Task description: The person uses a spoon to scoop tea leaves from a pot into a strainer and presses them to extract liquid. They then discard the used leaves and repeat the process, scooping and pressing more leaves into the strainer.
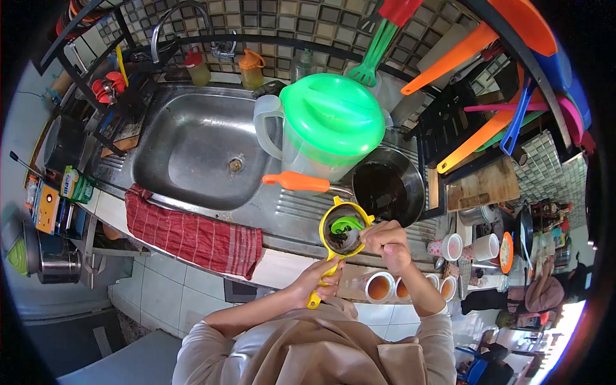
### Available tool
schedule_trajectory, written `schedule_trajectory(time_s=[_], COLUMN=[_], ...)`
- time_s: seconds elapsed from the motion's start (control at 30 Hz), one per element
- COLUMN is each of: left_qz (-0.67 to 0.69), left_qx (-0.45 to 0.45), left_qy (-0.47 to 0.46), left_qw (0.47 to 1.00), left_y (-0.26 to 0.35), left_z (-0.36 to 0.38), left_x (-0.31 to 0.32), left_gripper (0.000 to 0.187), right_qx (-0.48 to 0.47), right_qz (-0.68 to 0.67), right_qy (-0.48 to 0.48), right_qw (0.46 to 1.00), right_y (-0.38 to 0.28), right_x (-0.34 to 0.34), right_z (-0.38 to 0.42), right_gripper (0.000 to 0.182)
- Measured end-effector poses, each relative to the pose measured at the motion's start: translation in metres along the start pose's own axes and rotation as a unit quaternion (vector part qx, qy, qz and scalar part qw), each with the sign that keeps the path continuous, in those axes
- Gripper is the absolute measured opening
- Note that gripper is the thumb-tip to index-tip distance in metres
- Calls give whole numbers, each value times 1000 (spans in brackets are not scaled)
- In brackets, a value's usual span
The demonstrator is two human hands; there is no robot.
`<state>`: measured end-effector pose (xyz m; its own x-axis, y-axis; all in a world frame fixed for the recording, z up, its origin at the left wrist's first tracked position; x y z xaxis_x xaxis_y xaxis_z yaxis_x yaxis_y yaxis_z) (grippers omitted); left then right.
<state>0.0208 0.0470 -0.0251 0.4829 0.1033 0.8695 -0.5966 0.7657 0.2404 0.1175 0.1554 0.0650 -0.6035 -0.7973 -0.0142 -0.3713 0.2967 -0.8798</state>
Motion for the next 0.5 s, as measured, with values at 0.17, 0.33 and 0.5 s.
schedule_trajectory(time_s=[0.17, 0.33, 0.5], left_qz=[13, 1, -6], left_qx=[-9, -9, -7], left_qy=[2, 5, 14], left_qw=[1000, 1000, 1000], left_y=[1, 2, 1], left_z=[1, 2, 2], left_x=[1, 2, 0], left_gripper=[26, 27, 27], right_qx=[-43, -53, -80], right_qz=[51, 24, 67], right_qy=[38, -28, -30], right_qw=[997, 998, 994], right_y=[-16, -19, -5], right_x=[7, 18, 19], right_z=[-1, 0, 4], right_gripper=[42, 34, 41])
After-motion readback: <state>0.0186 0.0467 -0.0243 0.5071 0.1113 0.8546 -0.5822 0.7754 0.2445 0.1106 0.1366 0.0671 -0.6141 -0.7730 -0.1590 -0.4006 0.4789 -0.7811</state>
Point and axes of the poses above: each hand's wrist, its own z-axis away from the middle knuckle, its own x-axis out of the palm, y = z × x, the point moved 4 cm from there along -z, towards the middle knuckle, and after that the axes turned 4 degrees about -x, right-handed, at the moved point
